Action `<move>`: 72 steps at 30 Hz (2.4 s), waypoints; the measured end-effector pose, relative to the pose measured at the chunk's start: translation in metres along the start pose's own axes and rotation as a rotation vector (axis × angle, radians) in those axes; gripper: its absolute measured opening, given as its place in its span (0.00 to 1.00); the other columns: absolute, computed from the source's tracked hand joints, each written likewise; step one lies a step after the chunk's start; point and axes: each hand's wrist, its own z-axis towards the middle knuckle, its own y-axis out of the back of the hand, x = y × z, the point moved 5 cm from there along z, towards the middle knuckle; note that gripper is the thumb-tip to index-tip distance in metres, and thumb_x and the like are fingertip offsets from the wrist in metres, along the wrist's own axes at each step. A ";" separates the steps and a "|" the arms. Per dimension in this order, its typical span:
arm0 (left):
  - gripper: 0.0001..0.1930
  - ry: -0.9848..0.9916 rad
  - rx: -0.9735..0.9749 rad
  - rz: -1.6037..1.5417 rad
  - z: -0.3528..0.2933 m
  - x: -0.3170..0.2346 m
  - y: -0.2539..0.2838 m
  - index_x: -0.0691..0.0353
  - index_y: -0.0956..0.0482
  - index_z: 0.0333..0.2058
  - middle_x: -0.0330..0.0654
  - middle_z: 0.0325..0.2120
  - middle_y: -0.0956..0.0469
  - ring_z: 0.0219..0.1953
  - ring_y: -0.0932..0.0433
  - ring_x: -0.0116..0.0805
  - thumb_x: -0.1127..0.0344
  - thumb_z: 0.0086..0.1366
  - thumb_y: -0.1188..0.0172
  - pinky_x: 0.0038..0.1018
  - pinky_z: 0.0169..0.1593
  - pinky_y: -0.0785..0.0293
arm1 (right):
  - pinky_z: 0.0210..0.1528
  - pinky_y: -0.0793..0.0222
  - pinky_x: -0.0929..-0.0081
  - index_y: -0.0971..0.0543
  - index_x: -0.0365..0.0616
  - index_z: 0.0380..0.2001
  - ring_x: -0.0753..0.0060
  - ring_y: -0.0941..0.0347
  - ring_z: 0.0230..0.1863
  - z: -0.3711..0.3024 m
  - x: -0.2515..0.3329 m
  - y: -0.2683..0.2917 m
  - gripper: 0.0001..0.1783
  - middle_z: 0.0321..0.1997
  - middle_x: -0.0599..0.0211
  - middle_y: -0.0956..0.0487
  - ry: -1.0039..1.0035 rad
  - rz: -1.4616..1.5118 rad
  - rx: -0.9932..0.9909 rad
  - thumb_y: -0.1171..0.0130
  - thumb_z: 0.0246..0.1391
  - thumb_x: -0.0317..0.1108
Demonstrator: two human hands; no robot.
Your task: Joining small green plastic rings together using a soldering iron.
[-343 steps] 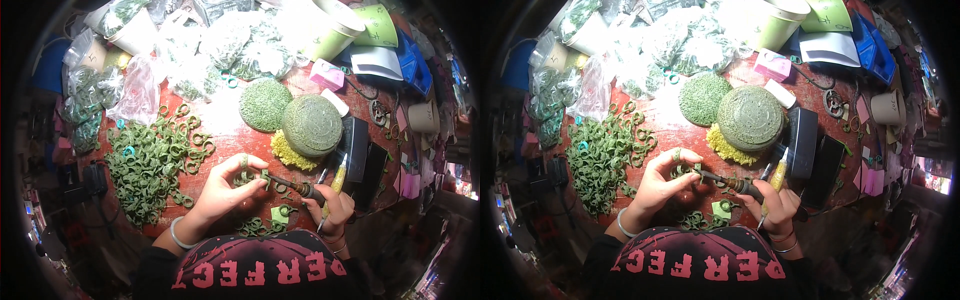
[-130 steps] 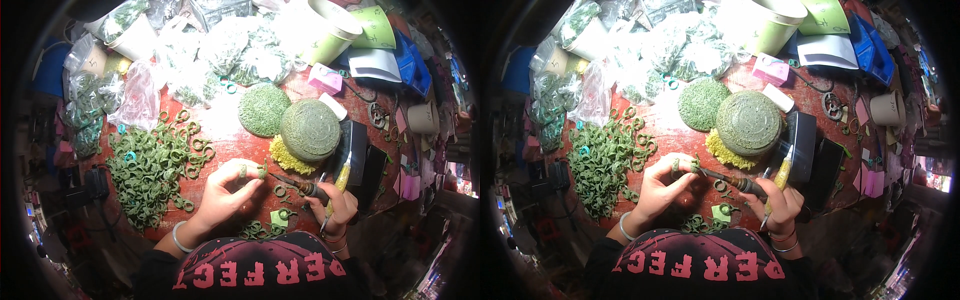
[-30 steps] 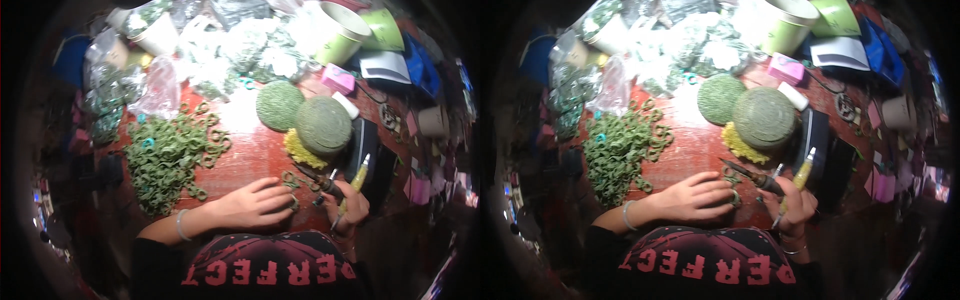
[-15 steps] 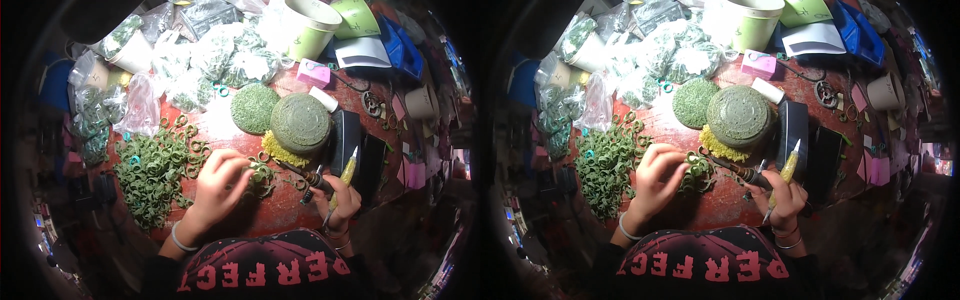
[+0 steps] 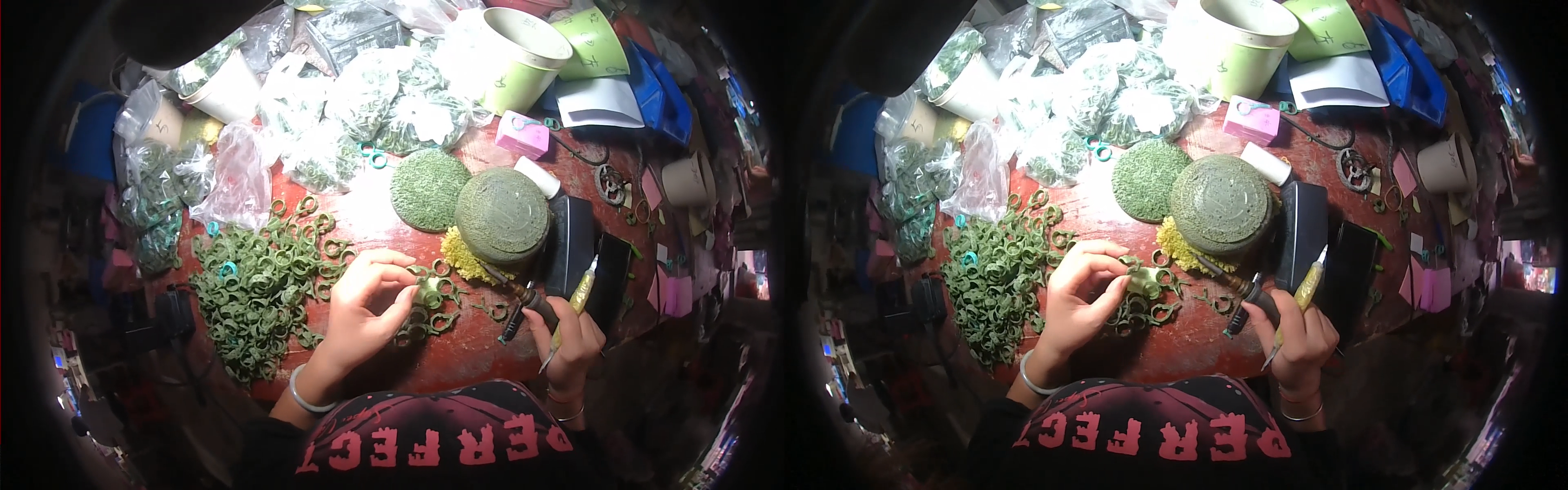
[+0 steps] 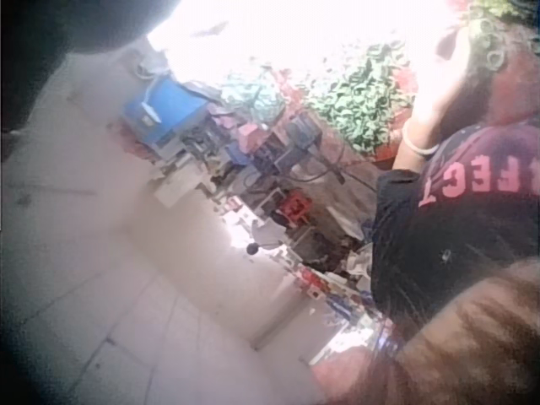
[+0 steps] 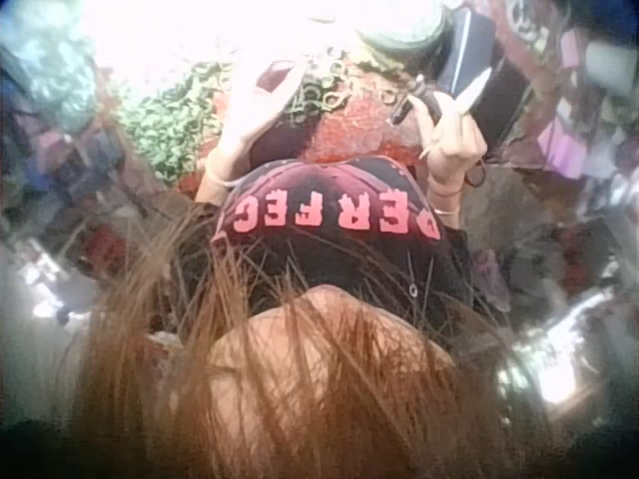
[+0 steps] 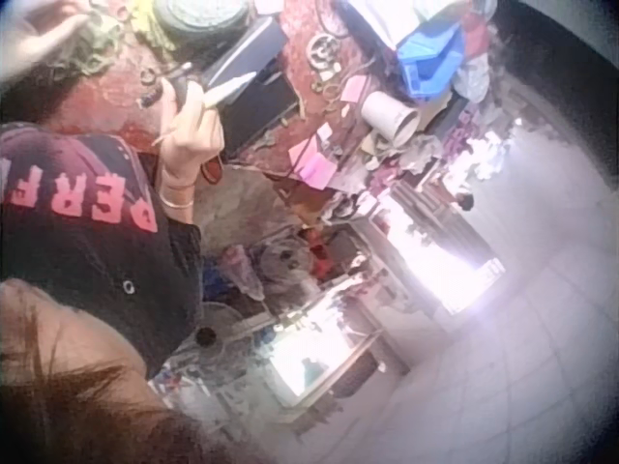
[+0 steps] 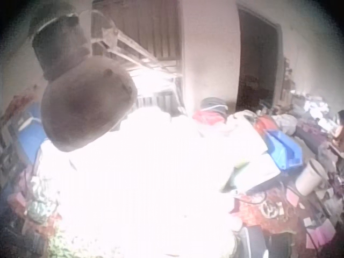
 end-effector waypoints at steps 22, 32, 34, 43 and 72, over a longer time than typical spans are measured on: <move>0.16 0.530 0.133 -1.256 -0.005 0.016 -0.006 0.70 0.25 0.55 0.47 0.48 0.20 0.54 0.18 0.41 0.79 0.70 0.39 0.36 0.56 0.17 | 0.31 0.29 0.70 0.15 0.42 0.43 0.61 0.22 0.28 -0.004 0.010 -0.028 0.21 0.35 0.66 0.14 0.029 0.161 0.004 0.28 0.57 0.49; 0.19 0.495 0.105 -1.037 -0.009 0.017 -0.010 0.69 0.26 0.58 0.50 0.54 0.21 0.52 0.17 0.40 0.80 0.70 0.40 0.31 0.52 0.17 | 0.30 0.28 0.65 0.15 0.40 0.42 0.55 0.22 0.28 -0.002 -0.002 -0.007 0.20 0.31 0.61 0.17 0.024 -0.063 0.089 0.23 0.50 0.39; 0.18 0.502 0.118 -1.056 -0.008 0.018 -0.011 0.69 0.26 0.58 0.50 0.53 0.20 0.52 0.16 0.40 0.79 0.70 0.39 0.31 0.52 0.17 | 0.30 0.28 0.66 0.16 0.39 0.42 0.55 0.22 0.28 -0.002 -0.004 -0.010 0.20 0.31 0.60 0.17 0.007 -0.088 0.124 0.21 0.47 0.35; 0.19 0.610 0.121 -1.123 -0.009 0.023 -0.014 0.66 0.25 0.57 0.51 0.51 0.19 0.48 0.16 0.39 0.74 0.69 0.36 0.29 0.50 0.17 | 0.33 0.26 0.69 0.15 0.39 0.43 0.58 0.19 0.29 -0.001 0.015 -0.019 0.19 0.32 0.60 0.16 0.072 0.154 0.009 0.28 0.57 0.43; 0.18 0.546 0.114 -1.052 -0.009 0.018 -0.015 0.67 0.25 0.57 0.49 0.52 0.20 0.48 0.16 0.37 0.77 0.71 0.39 0.29 0.49 0.16 | 0.34 0.26 0.69 0.16 0.39 0.42 0.56 0.19 0.30 0.003 0.014 -0.028 0.19 0.31 0.60 0.16 0.061 0.209 0.110 0.25 0.54 0.42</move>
